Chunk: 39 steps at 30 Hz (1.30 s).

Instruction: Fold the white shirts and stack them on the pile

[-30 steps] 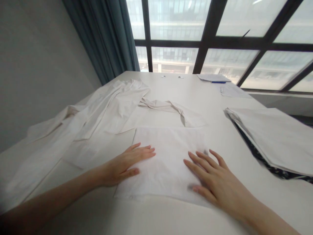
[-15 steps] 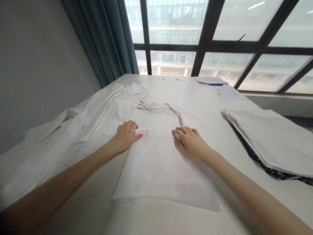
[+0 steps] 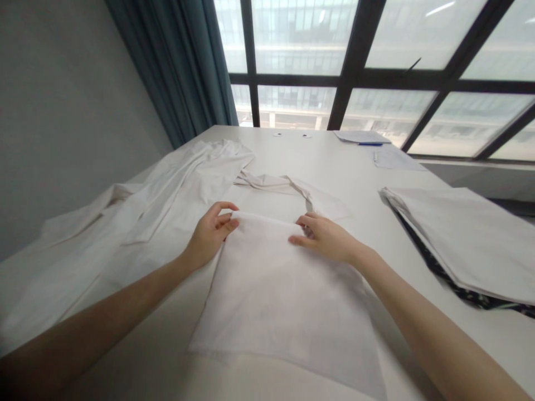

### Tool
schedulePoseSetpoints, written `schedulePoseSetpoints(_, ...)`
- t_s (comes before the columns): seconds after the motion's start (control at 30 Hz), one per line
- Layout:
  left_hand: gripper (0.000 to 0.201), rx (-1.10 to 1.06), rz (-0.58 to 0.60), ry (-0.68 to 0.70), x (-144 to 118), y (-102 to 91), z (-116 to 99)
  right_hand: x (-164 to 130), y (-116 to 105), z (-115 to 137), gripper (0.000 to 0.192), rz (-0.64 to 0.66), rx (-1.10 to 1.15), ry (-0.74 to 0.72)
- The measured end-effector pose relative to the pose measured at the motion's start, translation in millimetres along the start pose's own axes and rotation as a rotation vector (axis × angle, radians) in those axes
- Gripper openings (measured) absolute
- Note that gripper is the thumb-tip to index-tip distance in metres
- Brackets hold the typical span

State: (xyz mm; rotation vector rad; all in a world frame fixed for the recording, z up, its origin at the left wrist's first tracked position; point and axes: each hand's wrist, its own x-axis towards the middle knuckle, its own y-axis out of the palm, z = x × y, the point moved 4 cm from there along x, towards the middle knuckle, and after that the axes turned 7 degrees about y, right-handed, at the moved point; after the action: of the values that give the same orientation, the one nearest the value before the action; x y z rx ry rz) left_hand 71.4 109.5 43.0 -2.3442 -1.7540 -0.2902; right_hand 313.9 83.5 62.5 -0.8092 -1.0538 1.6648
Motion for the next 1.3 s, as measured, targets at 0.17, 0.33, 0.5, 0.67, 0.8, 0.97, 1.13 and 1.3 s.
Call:
schedulePoseSetpoints(0.17,0.040,-0.028,-0.078,0.090,-7.9,3.8,-10.4,-3.6,-5.5,13.1,0.040,0.018,0.065,0.048)
schedulePoseSetpoints(0.33,0.046,-0.163,-0.054,-0.042,-4.7,3.9,4.2,-7.2,-8.0,21.4,0.043,-0.094,0.054,0.059)
schedulePoseSetpoints(0.5,0.041,-0.238,0.030,-0.221,-7.8,8.5,21.3,-5.9,-2.3,22.0,0.046,-0.151,-0.077,0.052)
schedulePoseSetpoints(0.67,0.036,-0.109,-0.074,-0.119,-8.0,2.4,24.3,0.5,-1.4,3.0,0.058,-0.101,-0.372,0.117)
schedulePoseSetpoints(0.8,0.036,0.146,-0.131,0.034,-8.2,-1.0,19.3,2.0,-6.8,-14.0,0.063,0.001,-0.388,0.171)
schedulePoseSetpoints(0.97,0.022,0.483,-0.020,0.381,-22.4,7.3,-2.4,-4.4,-14.0,2.0,0.042,0.049,-0.171,0.042)
schedulePoseSetpoints(1.13,0.020,0.565,0.161,0.596,-39.5,17.7,-13.1,-13.6,-7.6,40.4,0.037,0.008,-0.019,-0.220)
schedulePoseSetpoints(1.3,0.024,0.529,0.120,0.317,-32.0,16.1,-1.1,-14.0,-1.8,36.7,0.044,-0.154,-0.116,-0.222)
